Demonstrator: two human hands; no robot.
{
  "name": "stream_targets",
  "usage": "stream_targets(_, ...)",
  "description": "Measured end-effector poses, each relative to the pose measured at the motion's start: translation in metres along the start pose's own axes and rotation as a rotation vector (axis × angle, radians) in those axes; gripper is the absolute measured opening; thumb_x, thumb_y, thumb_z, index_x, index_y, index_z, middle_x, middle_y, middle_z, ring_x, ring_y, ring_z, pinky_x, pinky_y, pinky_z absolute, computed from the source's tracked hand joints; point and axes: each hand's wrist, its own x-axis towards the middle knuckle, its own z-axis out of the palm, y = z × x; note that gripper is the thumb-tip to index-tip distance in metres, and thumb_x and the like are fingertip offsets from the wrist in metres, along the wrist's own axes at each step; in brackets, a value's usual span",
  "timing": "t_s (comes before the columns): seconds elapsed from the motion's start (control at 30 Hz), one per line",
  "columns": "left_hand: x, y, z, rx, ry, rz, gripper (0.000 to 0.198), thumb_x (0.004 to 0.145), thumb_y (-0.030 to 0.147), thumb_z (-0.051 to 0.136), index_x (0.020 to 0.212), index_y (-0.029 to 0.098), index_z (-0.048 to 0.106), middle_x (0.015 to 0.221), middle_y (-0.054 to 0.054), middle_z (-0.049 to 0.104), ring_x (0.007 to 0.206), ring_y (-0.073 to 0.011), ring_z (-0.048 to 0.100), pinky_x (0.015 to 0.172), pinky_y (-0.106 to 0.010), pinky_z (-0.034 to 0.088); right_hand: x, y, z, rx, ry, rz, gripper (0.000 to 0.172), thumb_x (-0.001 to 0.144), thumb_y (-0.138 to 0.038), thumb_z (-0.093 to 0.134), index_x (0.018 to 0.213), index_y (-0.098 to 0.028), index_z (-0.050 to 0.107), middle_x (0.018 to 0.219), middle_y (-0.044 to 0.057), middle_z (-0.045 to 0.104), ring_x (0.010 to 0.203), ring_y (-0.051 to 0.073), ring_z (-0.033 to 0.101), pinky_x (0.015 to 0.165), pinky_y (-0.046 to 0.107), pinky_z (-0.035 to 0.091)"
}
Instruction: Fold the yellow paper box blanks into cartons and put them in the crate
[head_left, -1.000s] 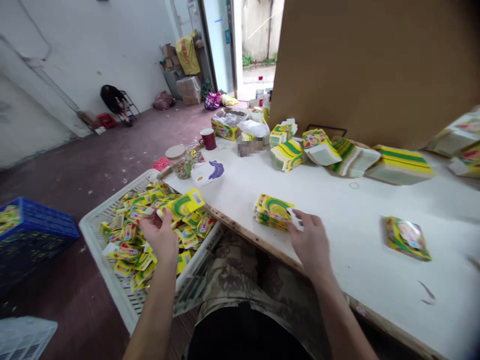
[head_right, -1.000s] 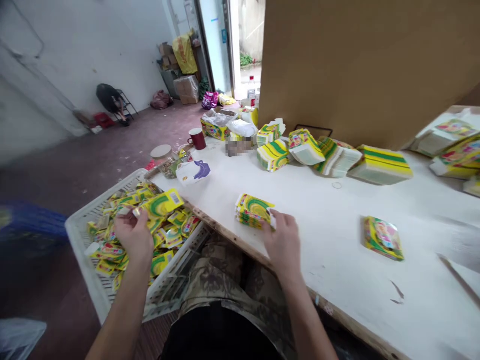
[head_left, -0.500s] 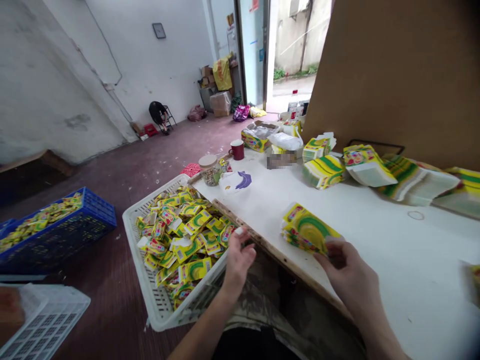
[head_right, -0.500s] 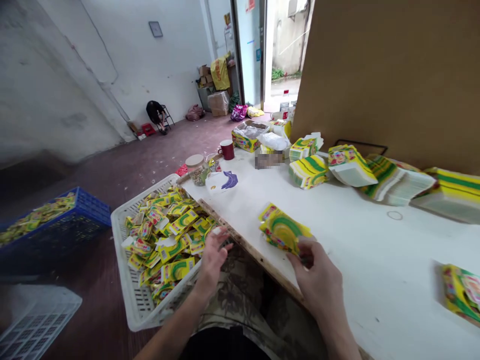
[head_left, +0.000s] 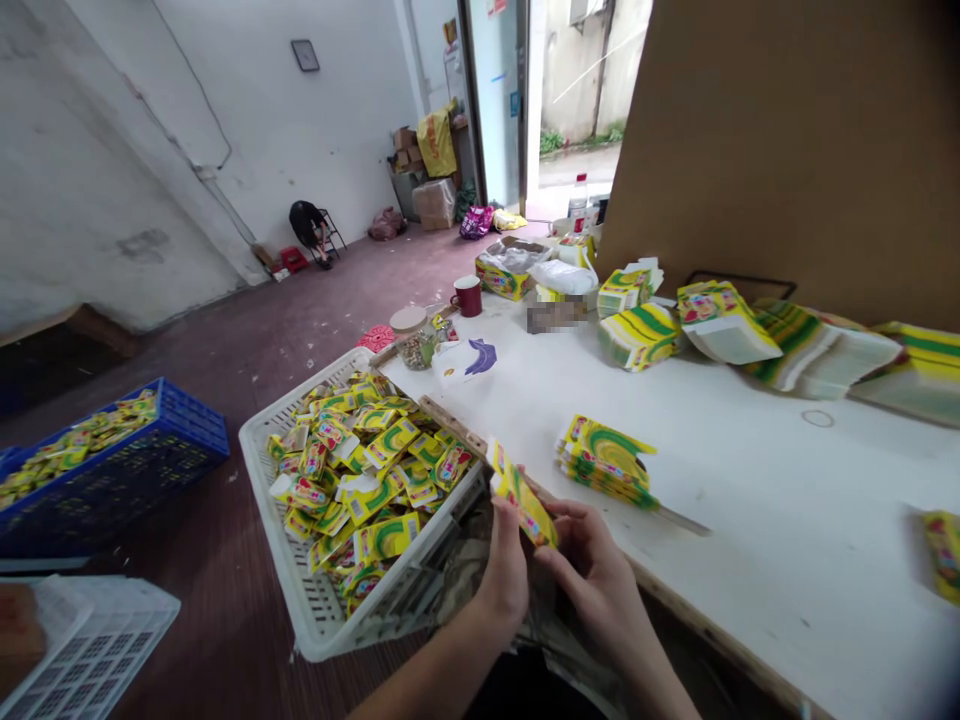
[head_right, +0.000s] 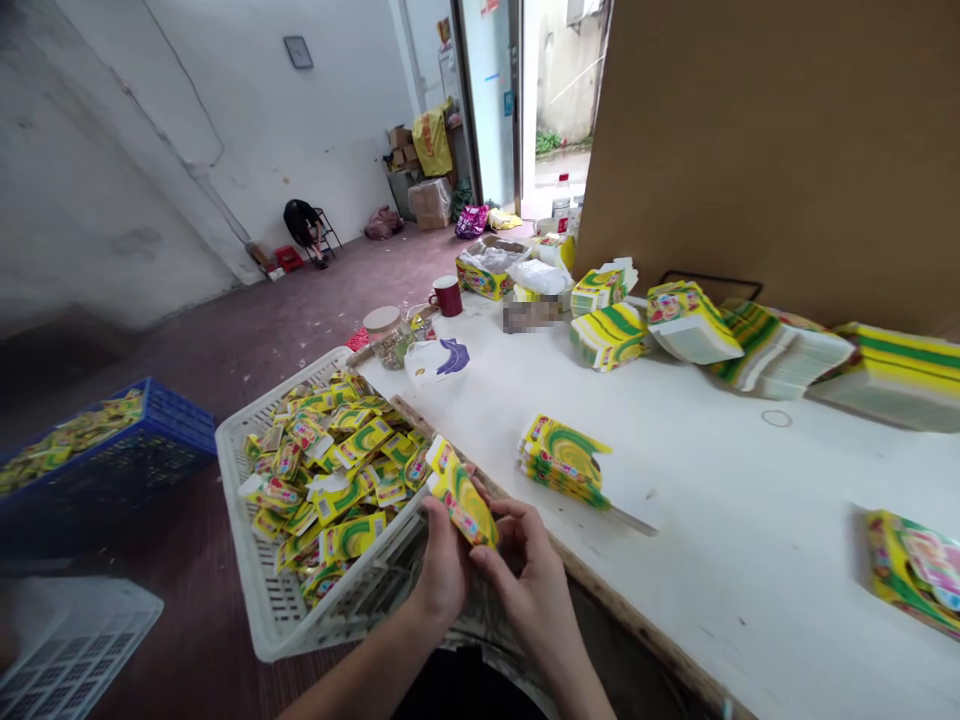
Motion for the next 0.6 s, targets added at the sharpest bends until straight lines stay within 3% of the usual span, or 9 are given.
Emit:
stream_targets(0.07,0.001,-0.001,-0.003,0.049,-0.066,0.066,0.058,0.069,0.069,0.065,0.101,0.021,0.062,0.104,-0.006,0.065,0.103,-0.0212,0.060,0.094,-0.030,0.045,0.001,0.002,-0.005,-0.049,-0.006,-0.039,0.028,0.088,-0.037,0.056,0.110,-0.022,0.051,0.081,0.000,0.060,0.072,0.017,0.056,0.066,0.027,0.045)
stream_targets(0.13,0.004,0.000,-0.003,0.143,-0.062,0.131,0.037,0.079,0.053,0.067,0.098,0.022,0.061,0.095,-0.001,0.066,0.092,-0.0170,0.062,0.088,-0.028,0.047,0.002,0.002,-0.007,-0.092,-0.009,-0.070,0.021,0.090,-0.038,0.052,0.103,-0.021,0.055,0.086,0.002,0.062,0.076,0.017,0.058,0.069,0.027,0.047)
stream_targets(0.2,0.007,0.001,-0.002,0.210,-0.050,0.168,0.021,0.086,0.041,0.063,0.092,0.021,0.061,0.086,0.001,0.066,0.081,-0.0139,0.062,0.081,-0.026,0.048,0.001,0.003,-0.007,-0.141,0.014,-0.078,0.020,0.091,-0.039,0.050,0.089,-0.020,0.057,0.078,0.001,0.060,0.070,0.017,0.056,0.064,0.026,0.046)
stream_targets(0.3,0.012,0.004,-0.004,0.247,-0.093,0.172,0.018,0.087,0.036,0.062,0.091,0.018,0.063,0.083,0.000,0.068,0.079,-0.0153,0.063,0.080,-0.028,0.049,0.001,0.006,-0.010,-0.167,0.061,-0.077,0.024,0.091,-0.039,0.050,0.077,-0.021,0.056,0.068,0.000,0.057,0.061,0.016,0.054,0.055,0.025,0.045)
stream_targets(0.37,0.015,0.014,-0.009,0.255,-0.132,0.152,0.023,0.086,0.038,0.063,0.095,0.017,0.065,0.089,-0.004,0.069,0.087,-0.0186,0.064,0.084,-0.031,0.049,0.002,0.006,-0.018,-0.188,0.071,-0.113,0.019,0.092,-0.035,0.050,0.083,-0.021,0.059,0.074,0.001,0.062,0.066,0.017,0.058,0.059,0.026,0.048)
stream_targets(0.47,0.016,0.042,-0.018,0.338,-0.210,0.221,0.046,0.086,0.052,0.057,0.119,0.020,0.057,0.118,-0.009,0.063,0.108,-0.0230,0.058,0.097,-0.037,0.044,0.001,0.000,-0.034,-0.366,0.090,-0.287,0.013,0.091,-0.026,0.054,0.099,-0.024,0.064,0.087,0.002,0.065,0.077,0.018,0.061,0.067,0.026,0.049)
stream_targets(0.53,0.014,0.064,-0.023,0.542,-0.332,0.302,0.068,0.080,0.063,0.058,0.132,0.020,0.045,0.131,-0.013,0.055,0.119,-0.0272,0.052,0.104,-0.041,0.038,0.000,-0.007,-0.042,-0.544,0.105,-0.460,0.022,0.090,-0.019,0.054,0.105,-0.028,0.067,0.087,0.002,0.064,0.078,0.018,0.059,0.069,0.028,0.048)
stream_targets(0.6,0.010,0.079,-0.023,0.862,-0.492,0.286,0.092,0.062,0.063,0.076,0.136,0.020,0.041,0.136,-0.014,0.051,0.126,-0.0314,0.046,0.108,-0.044,0.034,-0.002,-0.016,-0.042,-0.684,0.093,-0.611,0.030,0.091,-0.012,0.051,0.107,-0.030,0.068,0.082,0.001,0.063,0.079,0.018,0.058,0.078,0.033,0.047)
